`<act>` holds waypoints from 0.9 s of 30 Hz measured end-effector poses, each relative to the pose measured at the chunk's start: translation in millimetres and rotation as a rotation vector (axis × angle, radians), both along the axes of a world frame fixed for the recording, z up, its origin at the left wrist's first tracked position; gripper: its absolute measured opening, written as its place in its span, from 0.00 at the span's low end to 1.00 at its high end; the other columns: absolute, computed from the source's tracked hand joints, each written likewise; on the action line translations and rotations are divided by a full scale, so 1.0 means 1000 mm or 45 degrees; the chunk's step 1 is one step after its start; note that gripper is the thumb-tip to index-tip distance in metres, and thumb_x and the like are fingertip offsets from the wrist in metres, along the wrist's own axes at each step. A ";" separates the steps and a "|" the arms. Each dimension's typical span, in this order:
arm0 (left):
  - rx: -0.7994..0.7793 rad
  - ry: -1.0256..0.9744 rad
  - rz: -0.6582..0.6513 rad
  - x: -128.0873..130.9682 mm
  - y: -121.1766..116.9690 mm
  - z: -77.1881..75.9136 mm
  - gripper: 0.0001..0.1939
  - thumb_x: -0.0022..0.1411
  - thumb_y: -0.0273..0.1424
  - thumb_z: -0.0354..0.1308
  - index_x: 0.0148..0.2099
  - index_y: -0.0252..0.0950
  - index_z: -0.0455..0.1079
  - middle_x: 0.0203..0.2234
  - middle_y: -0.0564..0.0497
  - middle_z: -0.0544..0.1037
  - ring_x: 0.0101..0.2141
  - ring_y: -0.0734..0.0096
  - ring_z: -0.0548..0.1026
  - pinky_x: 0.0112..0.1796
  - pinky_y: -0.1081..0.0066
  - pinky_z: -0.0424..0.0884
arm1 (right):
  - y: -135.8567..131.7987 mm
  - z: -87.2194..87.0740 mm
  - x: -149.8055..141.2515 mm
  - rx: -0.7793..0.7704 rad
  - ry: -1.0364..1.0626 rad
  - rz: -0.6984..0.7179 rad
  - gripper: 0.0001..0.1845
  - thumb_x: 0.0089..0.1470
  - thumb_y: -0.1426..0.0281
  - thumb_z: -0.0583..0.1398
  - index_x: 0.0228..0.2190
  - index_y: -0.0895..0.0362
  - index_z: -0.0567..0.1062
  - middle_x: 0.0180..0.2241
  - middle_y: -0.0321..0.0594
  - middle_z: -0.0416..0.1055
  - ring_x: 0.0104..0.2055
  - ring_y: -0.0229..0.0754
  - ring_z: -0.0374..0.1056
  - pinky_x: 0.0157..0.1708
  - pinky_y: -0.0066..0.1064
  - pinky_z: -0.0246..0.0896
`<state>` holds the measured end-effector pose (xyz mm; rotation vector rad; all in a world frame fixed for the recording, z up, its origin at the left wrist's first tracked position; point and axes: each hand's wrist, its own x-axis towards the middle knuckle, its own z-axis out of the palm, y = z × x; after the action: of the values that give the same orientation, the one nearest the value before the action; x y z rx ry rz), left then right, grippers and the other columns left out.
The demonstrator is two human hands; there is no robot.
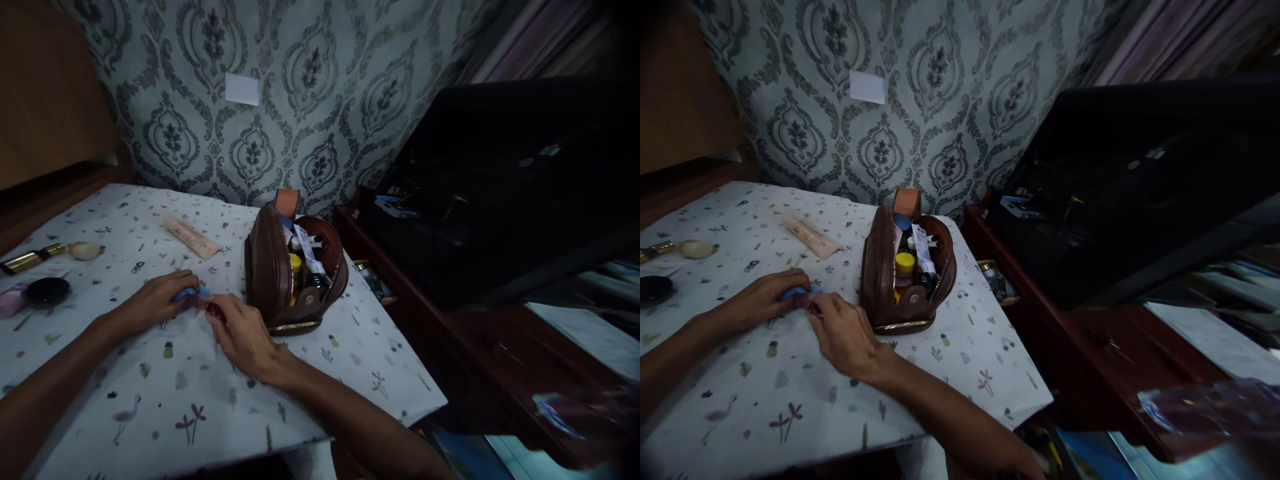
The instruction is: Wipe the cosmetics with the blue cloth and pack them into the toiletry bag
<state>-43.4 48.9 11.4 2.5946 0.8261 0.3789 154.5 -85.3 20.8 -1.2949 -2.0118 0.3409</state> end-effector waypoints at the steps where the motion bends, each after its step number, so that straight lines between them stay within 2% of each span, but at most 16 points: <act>1: -0.003 0.001 0.006 0.000 -0.001 0.000 0.17 0.68 0.43 0.45 0.41 0.37 0.68 0.38 0.50 0.73 0.38 0.65 0.72 0.39 0.71 0.65 | -0.005 0.005 0.003 0.048 -0.013 0.018 0.13 0.67 0.70 0.53 0.52 0.56 0.67 0.45 0.46 0.75 0.45 0.46 0.74 0.46 0.37 0.71; 6: 0.038 0.012 0.009 -0.001 0.000 -0.003 0.17 0.68 0.41 0.44 0.45 0.38 0.68 0.42 0.48 0.75 0.40 0.63 0.73 0.40 0.71 0.67 | -0.030 0.041 0.034 0.447 0.020 0.004 0.14 0.69 0.69 0.52 0.53 0.55 0.66 0.41 0.43 0.76 0.41 0.42 0.74 0.40 0.31 0.72; 9: 0.044 0.004 0.004 0.003 -0.003 -0.003 0.17 0.68 0.39 0.43 0.48 0.38 0.69 0.44 0.48 0.75 0.40 0.64 0.74 0.39 0.71 0.68 | -0.043 0.068 0.063 0.585 0.031 -0.179 0.13 0.67 0.71 0.55 0.52 0.54 0.68 0.39 0.40 0.76 0.37 0.39 0.74 0.37 0.28 0.70; 12: 0.059 -0.033 -0.054 0.013 -0.013 -0.003 0.16 0.68 0.36 0.43 0.49 0.38 0.69 0.44 0.48 0.75 0.40 0.65 0.74 0.40 0.71 0.69 | -0.052 0.085 0.091 0.635 0.008 -0.419 0.11 0.65 0.71 0.58 0.49 0.54 0.71 0.38 0.40 0.76 0.34 0.39 0.72 0.33 0.29 0.69; 14: 0.097 -0.036 -0.117 0.019 -0.019 -0.004 0.16 0.69 0.35 0.42 0.48 0.38 0.69 0.43 0.48 0.75 0.40 0.65 0.75 0.40 0.72 0.69 | -0.054 0.088 0.105 0.629 -0.027 -0.508 0.10 0.64 0.70 0.59 0.47 0.55 0.72 0.35 0.39 0.75 0.32 0.39 0.71 0.31 0.29 0.67; 18: 0.142 -0.024 -0.188 0.024 -0.025 -0.005 0.16 0.68 0.33 0.42 0.47 0.38 0.71 0.43 0.47 0.75 0.42 0.65 0.75 0.42 0.72 0.70 | -0.057 0.082 0.121 0.579 -0.109 -0.564 0.10 0.65 0.68 0.58 0.47 0.55 0.73 0.34 0.38 0.75 0.30 0.39 0.70 0.31 0.30 0.67; 22: 0.043 -0.068 -0.148 0.025 -0.026 -0.003 0.16 0.67 0.33 0.42 0.48 0.37 0.70 0.42 0.47 0.76 0.38 0.66 0.75 0.39 0.72 0.70 | -0.059 0.078 0.128 0.489 -0.158 -0.594 0.11 0.66 0.65 0.57 0.47 0.55 0.73 0.35 0.41 0.76 0.32 0.41 0.72 0.33 0.32 0.69; 25: 0.000 -0.141 -0.095 0.030 -0.032 0.001 0.18 0.67 0.33 0.43 0.53 0.38 0.68 0.43 0.46 0.76 0.34 0.67 0.74 0.34 0.73 0.69 | -0.060 0.083 0.136 0.453 -0.159 -0.643 0.11 0.65 0.64 0.57 0.46 0.56 0.73 0.35 0.42 0.77 0.32 0.42 0.73 0.31 0.32 0.69; 27: 0.022 -0.197 -0.101 0.036 -0.039 0.005 0.19 0.68 0.33 0.43 0.56 0.39 0.67 0.45 0.46 0.76 0.36 0.67 0.74 0.35 0.73 0.69 | -0.061 0.090 0.142 0.489 -0.185 -0.705 0.11 0.64 0.64 0.58 0.44 0.56 0.74 0.33 0.42 0.77 0.31 0.42 0.72 0.29 0.31 0.67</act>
<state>-7.6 9.7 16.7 2.5661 0.6675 0.5579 296.9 -146.3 110.4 -1.5761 -1.6301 -0.3889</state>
